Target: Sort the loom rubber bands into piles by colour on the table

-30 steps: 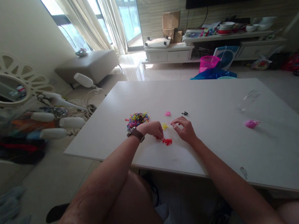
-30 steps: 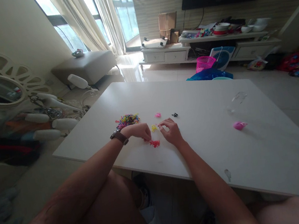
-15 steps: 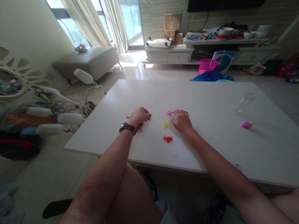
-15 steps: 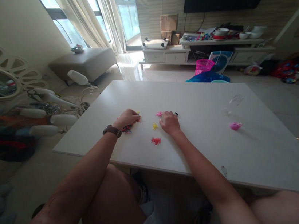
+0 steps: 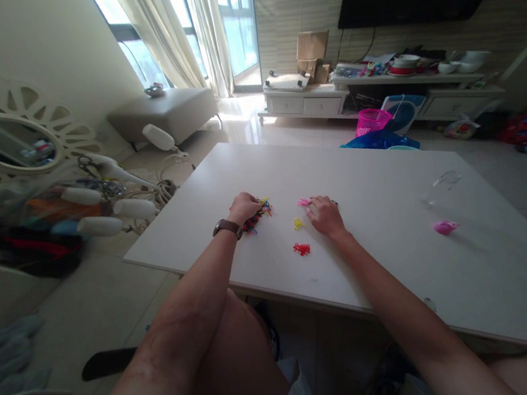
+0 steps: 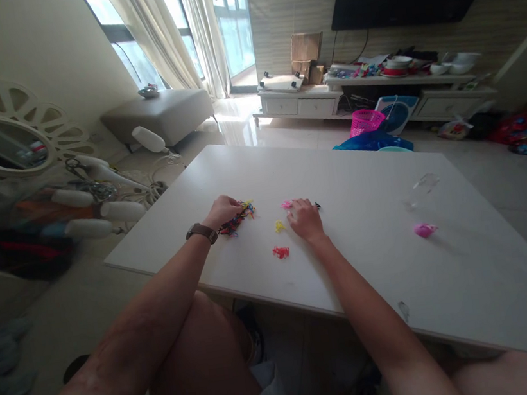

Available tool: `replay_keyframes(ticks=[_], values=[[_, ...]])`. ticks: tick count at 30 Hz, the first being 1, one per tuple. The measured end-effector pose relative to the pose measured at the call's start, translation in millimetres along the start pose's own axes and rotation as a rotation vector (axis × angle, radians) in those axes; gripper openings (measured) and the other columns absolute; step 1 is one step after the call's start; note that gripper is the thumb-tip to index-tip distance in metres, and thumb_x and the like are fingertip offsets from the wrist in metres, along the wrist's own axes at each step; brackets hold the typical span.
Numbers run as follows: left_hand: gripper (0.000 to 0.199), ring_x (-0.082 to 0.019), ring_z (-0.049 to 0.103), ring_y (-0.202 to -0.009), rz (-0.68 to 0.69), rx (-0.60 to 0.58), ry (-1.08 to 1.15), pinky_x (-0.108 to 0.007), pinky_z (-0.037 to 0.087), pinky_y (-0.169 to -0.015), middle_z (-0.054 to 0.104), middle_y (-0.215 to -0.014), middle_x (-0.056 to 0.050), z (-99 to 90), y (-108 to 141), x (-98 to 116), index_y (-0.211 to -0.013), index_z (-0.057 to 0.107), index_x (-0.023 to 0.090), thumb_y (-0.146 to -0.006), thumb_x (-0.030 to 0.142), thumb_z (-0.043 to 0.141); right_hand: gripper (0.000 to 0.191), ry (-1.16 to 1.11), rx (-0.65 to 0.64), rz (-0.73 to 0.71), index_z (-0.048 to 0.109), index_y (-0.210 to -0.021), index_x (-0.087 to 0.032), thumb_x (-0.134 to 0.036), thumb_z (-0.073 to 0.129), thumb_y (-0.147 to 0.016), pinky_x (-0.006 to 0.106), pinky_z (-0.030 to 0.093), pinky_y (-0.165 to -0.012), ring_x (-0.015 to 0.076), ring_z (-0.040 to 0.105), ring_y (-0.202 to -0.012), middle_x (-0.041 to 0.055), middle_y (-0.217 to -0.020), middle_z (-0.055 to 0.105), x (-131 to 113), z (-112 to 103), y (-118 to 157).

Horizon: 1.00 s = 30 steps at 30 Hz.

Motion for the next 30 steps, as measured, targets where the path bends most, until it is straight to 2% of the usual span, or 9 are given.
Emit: replay_keyframes(ticks=[7, 11, 15, 25, 28, 30], values=[[0.021, -0.015, 0.062, -0.067, 0.018, -0.041, 0.073, -0.022, 0.043, -0.059, 0.074, -0.077, -0.007, 12.3, -7, -9, -0.085, 0.078, 0.014, -0.067, 0.023, 0.079, 0.020, -0.139, 0.201, 0.018, 0.067, -0.099, -0.020, -0.025, 0.050, -0.090, 0.042, 0.043, -0.092, 0.0278, 0.056, -0.113, 0.0109, -0.120, 0.067, 11, -18, 23], [0.019, -0.017, 0.064, -0.070, 0.070, -0.045, 0.015, -0.024, 0.045, -0.063, 0.074, -0.079, -0.008, 21.4, -13, -14, -0.084, 0.077, 0.016, -0.066, 0.023, 0.080, 0.016, -0.250, 0.228, 0.032, 0.067, -0.090, -0.021, -0.023, 0.052, -0.088, 0.043, 0.044, -0.093, 0.0272, 0.057, -0.105, 0.0097, -0.109, 0.067, 18, -18, 32], [0.019, -0.019, 0.066, -0.074, 0.033, -0.034, -0.063, -0.025, 0.046, -0.066, 0.075, -0.080, -0.008, 24.3, -14, -15, -0.084, 0.077, 0.018, -0.066, 0.022, 0.079, 0.015, -0.300, 0.250, 0.044, 0.067, -0.087, -0.021, -0.022, 0.052, -0.087, 0.043, 0.045, -0.093, 0.0263, 0.057, -0.101, 0.0089, -0.104, 0.066, 20, -16, 33], [0.017, -0.017, 0.063, -0.069, -0.012, -0.005, -0.104, -0.024, 0.043, -0.062, 0.073, -0.074, -0.007, 8.1, -9, -7, -0.084, 0.077, 0.017, -0.069, 0.025, 0.077, 0.016, -0.376, 0.328, 0.020, 0.067, -0.084, -0.021, -0.022, 0.052, -0.087, 0.041, 0.047, -0.093, 0.0248, 0.057, -0.096, 0.0076, -0.096, 0.065, 17, -18, 33], [0.016, -0.016, 0.062, -0.069, 0.047, 0.009, -0.081, -0.024, 0.042, -0.061, 0.073, -0.076, -0.007, 1.0, -4, -1, -0.084, 0.078, 0.015, -0.071, 0.023, 0.073, 0.016, -0.387, 0.320, 0.029, 0.067, -0.084, -0.021, -0.023, 0.052, -0.088, 0.042, 0.047, -0.092, 0.0251, 0.057, -0.095, 0.0074, -0.093, 0.066, 17, -18, 33], [0.016, -0.014, 0.060, -0.067, 0.146, -0.050, -0.025, -0.023, 0.042, -0.060, 0.072, -0.074, -0.006, -1.6, 1, 6, -0.084, 0.078, 0.014, -0.074, 0.024, 0.070, 0.016, -0.414, 0.303, 0.023, 0.067, -0.084, -0.021, -0.023, 0.051, -0.088, 0.041, 0.049, -0.088, 0.0245, 0.058, -0.092, 0.0067, -0.089, 0.066, 16, -19, 33]])
Point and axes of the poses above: each hand's wrist, its own y-axis away from the middle knuckle, its own z-axis out of the palm, x = y × z, the point moved 2 cm from there along -y, towards the middle knuckle
